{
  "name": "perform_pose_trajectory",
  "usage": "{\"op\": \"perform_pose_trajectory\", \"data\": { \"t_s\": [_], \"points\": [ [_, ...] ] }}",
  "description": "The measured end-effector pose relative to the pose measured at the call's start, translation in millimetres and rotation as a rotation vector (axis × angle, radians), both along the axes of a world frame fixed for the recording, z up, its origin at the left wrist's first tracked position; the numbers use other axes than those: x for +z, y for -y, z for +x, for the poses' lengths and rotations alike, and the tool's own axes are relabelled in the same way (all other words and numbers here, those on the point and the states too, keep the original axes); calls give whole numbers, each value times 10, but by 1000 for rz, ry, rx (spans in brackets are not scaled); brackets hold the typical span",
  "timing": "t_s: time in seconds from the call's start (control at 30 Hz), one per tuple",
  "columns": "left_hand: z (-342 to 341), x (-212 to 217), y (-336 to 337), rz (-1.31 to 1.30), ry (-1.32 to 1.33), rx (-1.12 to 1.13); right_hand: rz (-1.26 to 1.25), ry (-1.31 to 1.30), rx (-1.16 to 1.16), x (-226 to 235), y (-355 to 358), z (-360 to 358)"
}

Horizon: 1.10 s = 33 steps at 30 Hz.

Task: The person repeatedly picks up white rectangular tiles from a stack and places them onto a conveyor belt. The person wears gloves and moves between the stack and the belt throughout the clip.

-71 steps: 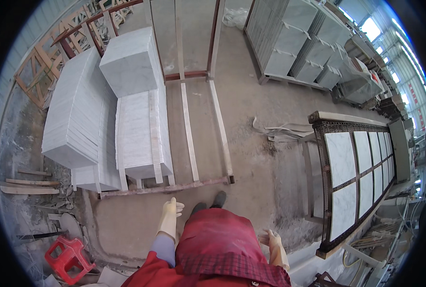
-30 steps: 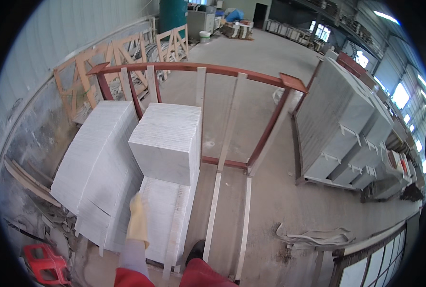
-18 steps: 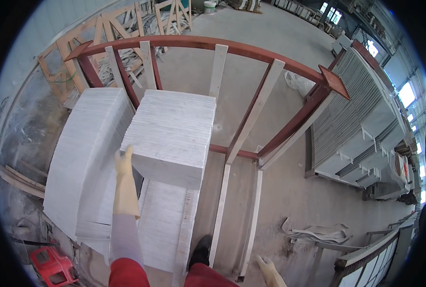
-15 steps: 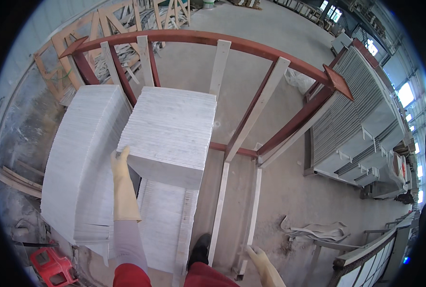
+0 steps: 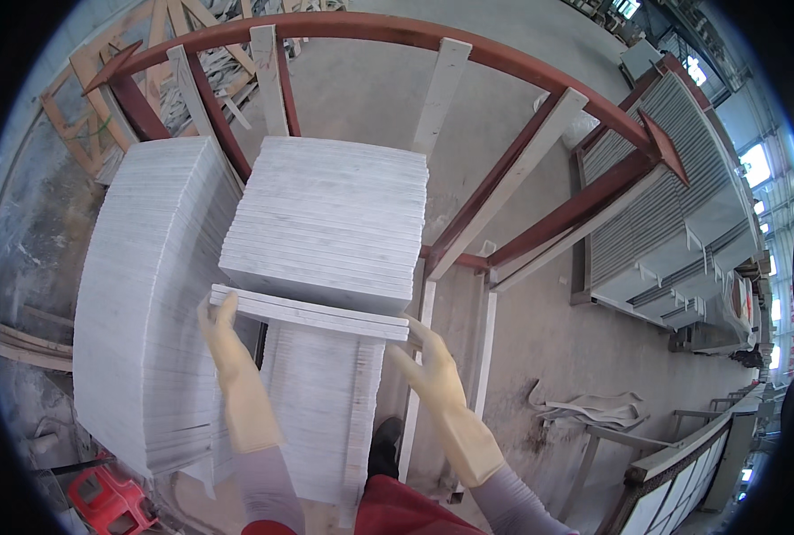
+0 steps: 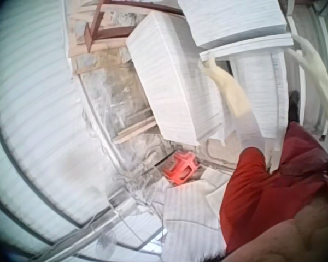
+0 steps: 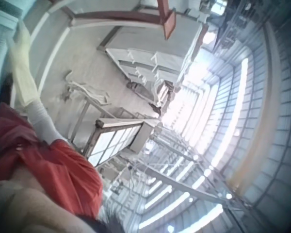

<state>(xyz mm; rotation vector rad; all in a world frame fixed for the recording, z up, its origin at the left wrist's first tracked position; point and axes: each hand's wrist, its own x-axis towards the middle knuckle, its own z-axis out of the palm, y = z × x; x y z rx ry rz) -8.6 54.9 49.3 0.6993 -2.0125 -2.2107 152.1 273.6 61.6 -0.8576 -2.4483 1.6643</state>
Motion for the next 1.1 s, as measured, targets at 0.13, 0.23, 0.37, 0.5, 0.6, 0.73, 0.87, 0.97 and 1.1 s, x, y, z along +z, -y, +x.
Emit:
{"op": "perform_pose_trajectory", "data": {
  "t_s": [0.13,0.23,0.37,0.5,0.6,0.73,0.87,0.97,1.1],
  "points": [
    [6,-89,60,-7,-46,-44,76,87,-16,36,103,-172],
    [1,-103,72,14,-103,-83,57,93,-28,51,158,-209],
    [35,-125,97,31,-139,-126,53,104,-123,-108,291,-180],
    [70,-195,192,42,-173,-228,426,-42,-95,-142,322,-167],
    [121,-124,234,26,-167,-236,490,-134,-37,-103,303,-168],
    [143,-272,440,64,-202,-313,517,-6,56,-193,273,-25],
    [193,141,408,-47,-12,-414,283,-127,147,-568,212,143],
    [191,-131,612,-134,44,-410,-199,-166,161,-841,238,221],
    [321,-516,660,284,-62,-170,-6,-439,274,-1014,291,382]
  ]
}}
